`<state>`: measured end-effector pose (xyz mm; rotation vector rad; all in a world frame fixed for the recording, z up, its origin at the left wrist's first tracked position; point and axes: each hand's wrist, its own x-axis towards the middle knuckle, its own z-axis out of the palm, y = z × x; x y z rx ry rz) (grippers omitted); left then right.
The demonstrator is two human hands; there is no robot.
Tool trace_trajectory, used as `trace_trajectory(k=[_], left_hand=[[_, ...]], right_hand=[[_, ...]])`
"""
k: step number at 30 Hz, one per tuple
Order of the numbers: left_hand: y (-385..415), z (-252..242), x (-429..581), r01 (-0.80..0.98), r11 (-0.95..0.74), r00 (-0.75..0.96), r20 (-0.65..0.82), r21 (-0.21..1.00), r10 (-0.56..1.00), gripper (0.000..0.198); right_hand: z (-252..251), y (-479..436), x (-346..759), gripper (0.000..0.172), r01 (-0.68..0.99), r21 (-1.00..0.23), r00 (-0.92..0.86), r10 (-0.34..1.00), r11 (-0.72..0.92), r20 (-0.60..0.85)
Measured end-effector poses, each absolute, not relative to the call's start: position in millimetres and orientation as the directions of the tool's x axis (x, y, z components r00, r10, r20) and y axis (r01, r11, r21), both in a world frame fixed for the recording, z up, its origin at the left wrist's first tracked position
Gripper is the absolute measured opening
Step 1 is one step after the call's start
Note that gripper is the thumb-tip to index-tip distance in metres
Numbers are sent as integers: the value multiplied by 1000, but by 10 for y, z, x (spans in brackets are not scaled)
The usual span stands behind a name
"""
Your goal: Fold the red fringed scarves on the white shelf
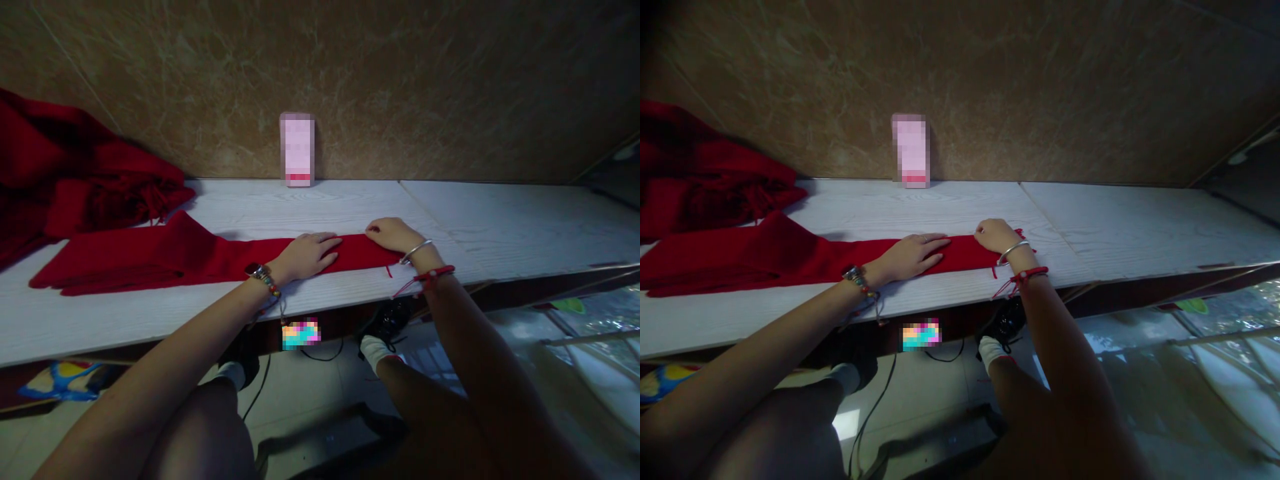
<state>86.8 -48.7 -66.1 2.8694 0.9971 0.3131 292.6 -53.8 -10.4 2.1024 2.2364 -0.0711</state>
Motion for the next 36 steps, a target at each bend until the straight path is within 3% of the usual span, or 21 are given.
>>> trace_trajectory(k=[6,9,12,17,21,24,31,36], left_hand=[[-493,-657,854,601,-787,771,162,138,616,46],[-493,-661,851,600,-788,771,164,137,616,47],[-494,-662,852,602,-787,770,161,137,617,47],[-493,-660,852,597,-790,772,167,139,613,47],[-480,-671,846,593,-794,772,184,135,608,46],[-478,-675,845,588,-798,774,193,132,603,46],[-499,-655,850,597,-789,771,168,146,614,47],[-489,-671,844,603,-786,765,178,140,618,46]], right_hand=[[-256,-504,3209,39,977,167,155,979,-133,-130],[-265,-522,3481,40,950,192,273,954,-246,-127],[-186,-547,3632,38,948,191,283,949,-255,-141],[33,-625,3441,33,989,50,139,989,-137,-41],[64,-686,3137,32,975,-208,33,978,-76,-204],[10,-679,3057,29,959,-271,0,956,-83,-292],[30,-637,3273,31,972,-187,68,932,-142,-355],[18,-654,3487,34,975,111,215,942,-192,-257]])
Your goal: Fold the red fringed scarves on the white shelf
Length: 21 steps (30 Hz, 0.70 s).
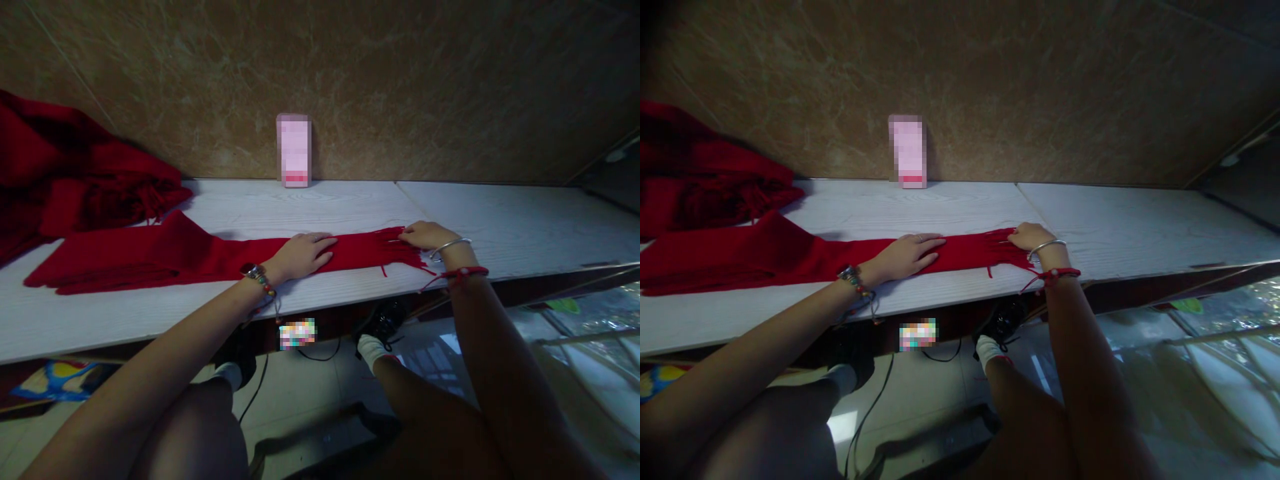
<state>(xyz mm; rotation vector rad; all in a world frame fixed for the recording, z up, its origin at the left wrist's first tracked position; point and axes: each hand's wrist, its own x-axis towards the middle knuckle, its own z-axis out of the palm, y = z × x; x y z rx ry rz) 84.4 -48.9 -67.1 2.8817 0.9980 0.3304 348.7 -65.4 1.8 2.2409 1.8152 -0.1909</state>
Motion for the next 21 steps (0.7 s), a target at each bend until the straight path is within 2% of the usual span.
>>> trace_trajectory(k=[3,6,8,11,13,16,21], left_hand=[[-490,-668,845,602,-786,766,177,140,618,46],[-495,-654,850,607,-781,762,171,149,625,46],[-497,-645,851,608,-779,761,167,153,627,46],[-498,-639,848,605,-783,764,170,146,622,46],[-499,-640,845,606,-783,765,170,137,622,46],[-503,-641,841,613,-779,761,169,128,626,46],[-510,-630,841,612,-780,763,163,128,626,45]], right_hand=[[5,-686,3614,33,969,139,229,953,-204,-199],[60,-739,3628,30,987,57,156,981,-150,-118],[109,-775,3549,30,986,-94,124,982,-138,-140],[132,-799,3369,27,906,-379,68,950,-187,-306],[101,-790,3277,24,850,-473,29,917,-233,-398],[34,-760,3257,21,826,-486,40,890,-285,-454],[-2,-744,3448,21,835,-455,95,895,-310,-435]])
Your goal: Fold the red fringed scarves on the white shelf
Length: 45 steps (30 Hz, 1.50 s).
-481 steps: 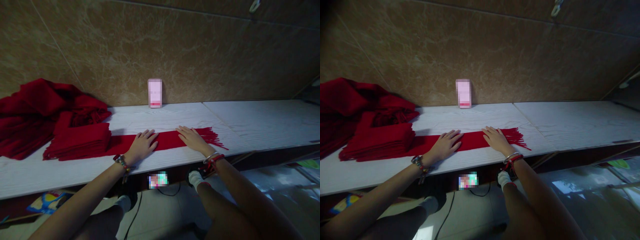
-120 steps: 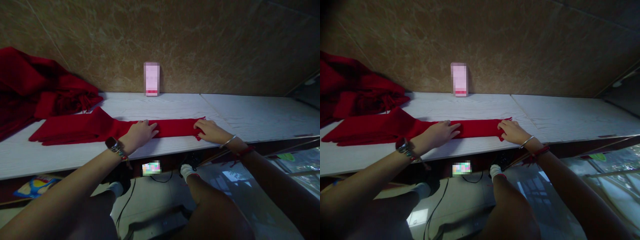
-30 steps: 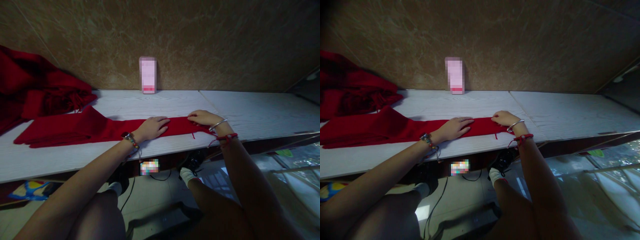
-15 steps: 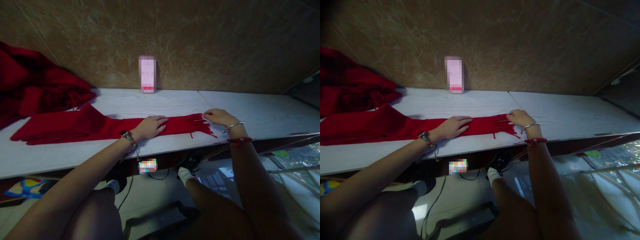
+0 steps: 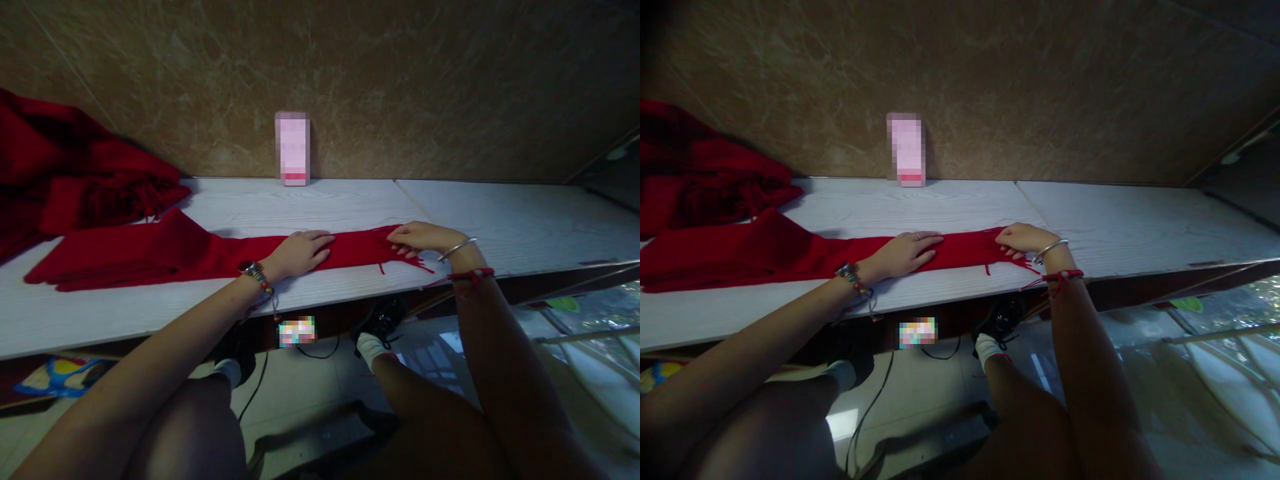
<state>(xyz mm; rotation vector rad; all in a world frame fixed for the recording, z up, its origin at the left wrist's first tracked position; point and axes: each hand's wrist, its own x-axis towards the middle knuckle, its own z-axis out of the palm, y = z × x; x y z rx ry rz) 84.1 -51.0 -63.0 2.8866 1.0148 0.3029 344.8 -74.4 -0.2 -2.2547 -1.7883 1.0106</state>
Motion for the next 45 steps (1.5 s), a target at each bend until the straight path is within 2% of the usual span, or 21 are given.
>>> trace_trajectory(k=[2,7,11,13,15,17,18,20,23,29,32,35,36,39,41,43,45], left_hand=[[-510,-628,841,611,-781,764,160,132,625,45],[-497,-646,841,603,-785,766,172,141,619,45],[-490,-659,841,598,-789,767,185,143,614,45],[-490,-660,840,598,-789,767,186,142,614,45],[-490,-661,839,599,-788,766,186,142,616,45],[-489,-661,839,601,-787,764,187,142,617,45],[-488,-662,839,602,-786,764,186,142,618,45],[-489,-661,841,606,-783,762,182,141,622,45],[-495,-655,843,612,-779,759,177,133,627,45],[-503,-644,836,611,-781,762,172,129,625,45],[-495,-654,834,611,-782,761,179,125,623,45],[-485,-667,834,607,-785,762,186,125,620,44],[-484,-669,834,605,-786,764,186,127,618,44],[-489,-666,834,607,-784,763,181,133,621,44],[-497,-657,832,612,-779,761,168,136,627,45],[-503,-647,831,616,-775,759,159,137,631,45],[-506,-640,831,616,-776,760,158,136,631,45]], right_hand=[[7,-747,3524,21,880,-386,110,908,-278,-405],[39,-747,3625,27,972,-124,153,939,-199,-308],[73,-758,3662,29,970,-58,220,951,-238,-218],[102,-779,3641,27,956,-122,246,957,-266,-154],[137,-815,3565,27,915,-315,216,965,-253,-149],[165,-854,3435,26,818,-537,103,971,-205,-214],[172,-869,3359,26,771,-607,42,965,-196,-257],[164,-880,3220,23,756,-618,-14,939,-216,-344],[112,-844,3122,23,869,-413,84,904,-272,-418],[65,-787,3343,33,975,52,222,928,-216,-301],[111,-832,3468,37,951,131,308,905,-281,-294],[179,-888,3483,36,961,74,275,928,-265,-251],[198,-903,3457,35,971,5,234,941,-240,-243],[215,-925,3318,31,936,-301,86,949,-181,-303],[193,-917,3217,28,891,-415,15,927,-182,-375],[160,-894,3153,28,912,-372,4,911,-172,-413],[132,-867,3142,29,972,-201,34,917,-123,-397]])
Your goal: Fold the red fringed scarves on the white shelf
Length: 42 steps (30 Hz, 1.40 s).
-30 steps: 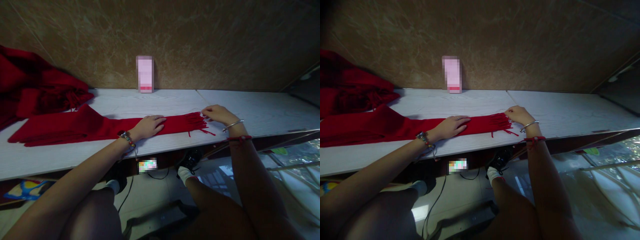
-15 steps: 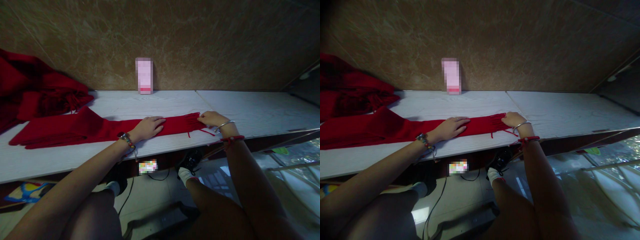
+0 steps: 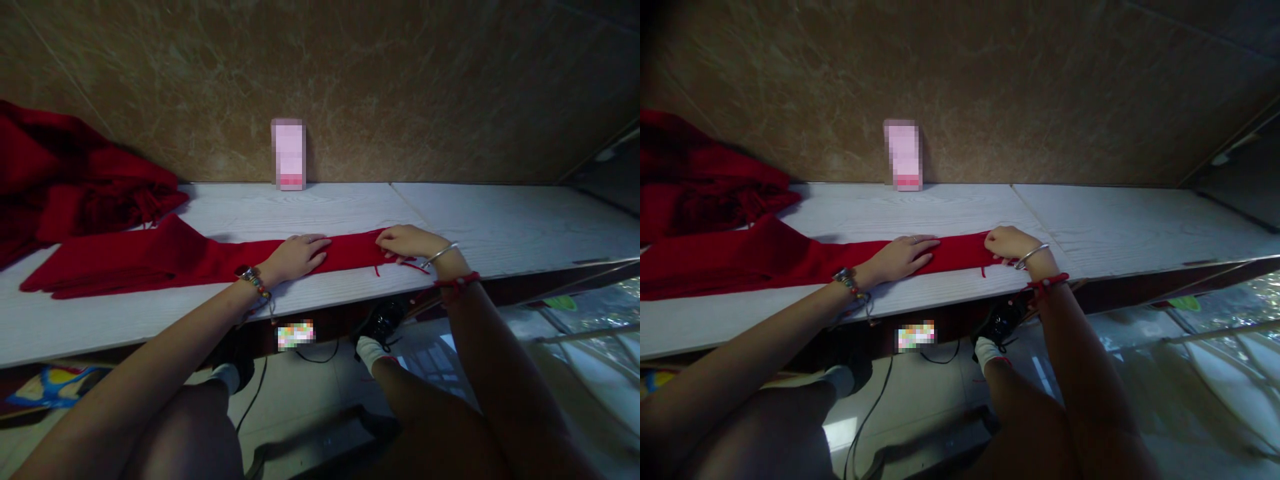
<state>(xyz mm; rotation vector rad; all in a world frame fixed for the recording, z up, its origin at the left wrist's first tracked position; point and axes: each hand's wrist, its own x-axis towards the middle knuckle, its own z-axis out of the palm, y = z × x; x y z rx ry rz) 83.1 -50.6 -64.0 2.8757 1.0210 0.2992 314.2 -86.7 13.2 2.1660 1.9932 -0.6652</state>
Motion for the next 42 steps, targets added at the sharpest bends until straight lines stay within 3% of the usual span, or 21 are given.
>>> trace_trajectory(k=[3,7,10,12,15,17,24,27,30,33,35,38,42], left_hand=[[-503,-639,833,608,-783,765,167,132,622,45],[-498,-649,843,611,-781,761,175,132,625,45],[-493,-657,845,608,-783,763,176,132,622,45],[-489,-660,841,601,-788,766,185,134,616,45],[-489,-660,832,600,-788,764,194,139,615,44],[-493,-659,826,604,-784,761,192,142,620,43],[-505,-656,828,606,-782,761,181,145,623,43],[-507,-649,833,614,-777,758,170,143,630,44],[-508,-648,833,615,-776,757,167,144,631,44],[-503,-661,827,610,-779,759,176,145,626,45],[-497,-676,821,607,-782,759,187,142,623,45],[-491,-691,816,606,-783,757,202,138,621,44],[-499,-681,816,601,-784,757,204,155,621,44]], right_hand=[[109,-839,3221,33,994,97,77,930,-44,-360],[113,-845,3410,38,964,245,191,914,-106,-357],[165,-881,3485,36,973,204,158,953,-106,-257],[214,-916,3453,33,996,84,59,971,-41,-232],[257,-956,3306,31,987,-157,-95,930,40,-356],[250,-955,3211,30,979,-195,-142,889,61,-435],[175,-906,3419,33,971,223,177,899,-92,-401],[228,-959,3556,31,972,220,158,926,-84,-343],[321,-1036,3481,27,994,100,-10,961,39,-276],[354,-1083,3208,25,993,-4,-112,929,118,-354],[306,-1087,3007,26,990,56,-94,901,130,-424],[170,-1073,2806,29,971,205,-37,918,128,-395],[44,-1068,2770,38,965,256,40,934,55,-354]])
